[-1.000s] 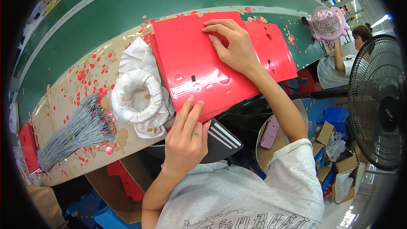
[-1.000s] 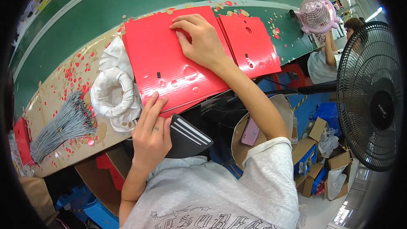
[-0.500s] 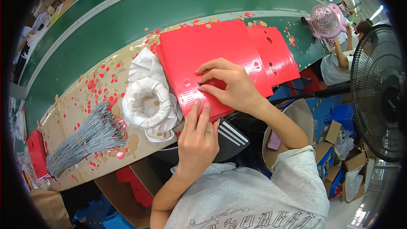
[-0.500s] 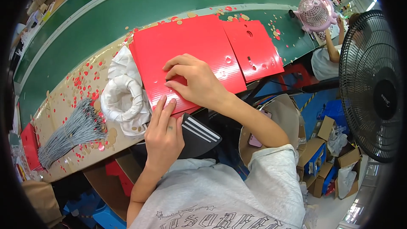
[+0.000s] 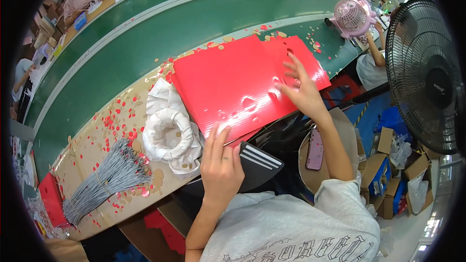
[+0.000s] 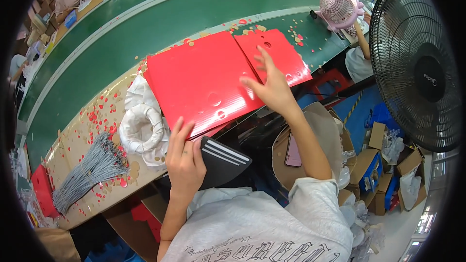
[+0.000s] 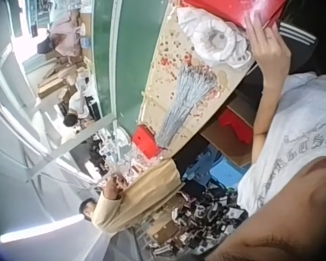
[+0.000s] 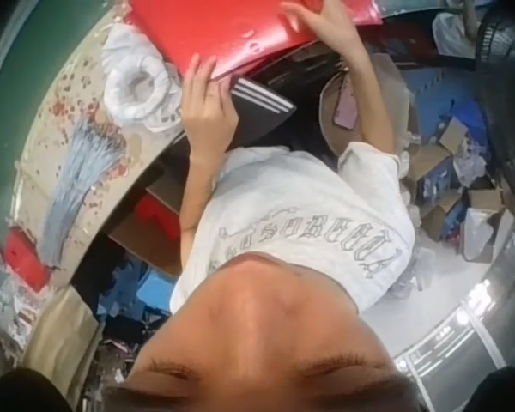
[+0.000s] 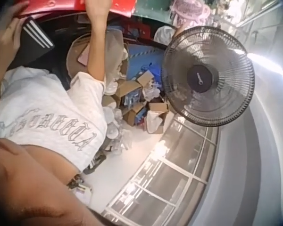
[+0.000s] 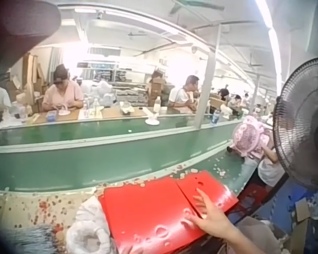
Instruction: Assembling red plastic folders by attaching black components on a factory assembly line.
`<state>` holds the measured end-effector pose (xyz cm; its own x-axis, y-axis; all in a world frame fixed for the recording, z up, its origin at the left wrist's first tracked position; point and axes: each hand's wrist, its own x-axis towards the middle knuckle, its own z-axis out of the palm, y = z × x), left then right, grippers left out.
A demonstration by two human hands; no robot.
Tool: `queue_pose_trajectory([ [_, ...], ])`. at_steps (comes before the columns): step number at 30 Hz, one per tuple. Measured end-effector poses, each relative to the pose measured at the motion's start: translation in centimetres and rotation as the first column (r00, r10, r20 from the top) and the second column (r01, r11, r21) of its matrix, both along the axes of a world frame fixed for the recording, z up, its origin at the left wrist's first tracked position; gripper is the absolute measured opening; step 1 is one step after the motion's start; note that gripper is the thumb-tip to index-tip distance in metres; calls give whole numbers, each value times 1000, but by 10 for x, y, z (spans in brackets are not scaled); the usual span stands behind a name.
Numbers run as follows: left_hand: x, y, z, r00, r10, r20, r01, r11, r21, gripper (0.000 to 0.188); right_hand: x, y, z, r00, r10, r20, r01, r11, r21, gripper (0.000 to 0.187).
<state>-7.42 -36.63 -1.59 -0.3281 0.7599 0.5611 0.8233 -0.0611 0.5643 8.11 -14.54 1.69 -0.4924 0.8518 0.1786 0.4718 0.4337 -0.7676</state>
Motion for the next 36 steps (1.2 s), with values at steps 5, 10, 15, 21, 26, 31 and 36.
queue_pose_trajectory([
  [5,-4,-8,-8,976,125,176,-135,990,46,15,15,-11,-20,994,20,-103,-42,976,-215,99],
  [10,-4,-18,-8,885,103,454,-88,995,-54,20,8,-10,-30,972,53,-227,-95,980,-175,89],
  [15,-5,-21,5,795,69,603,-56,998,-40,26,-1,-9,-15,983,27,-182,-57,985,-161,84],
  [21,-12,-23,16,745,35,666,-28,999,-21,31,-6,10,-7,990,83,-117,-90,994,-56,84],
  [26,-13,-19,29,836,100,540,-64,994,-86,30,-12,9,3,997,76,32,-80,985,155,74],
  [31,-21,-27,49,830,142,540,-110,990,-92,37,-20,-26,50,992,71,-108,-60,993,99,73],
  [36,-28,-31,67,847,153,509,-85,984,-154,38,-22,-43,101,995,102,-1,-102,993,-61,69],
])
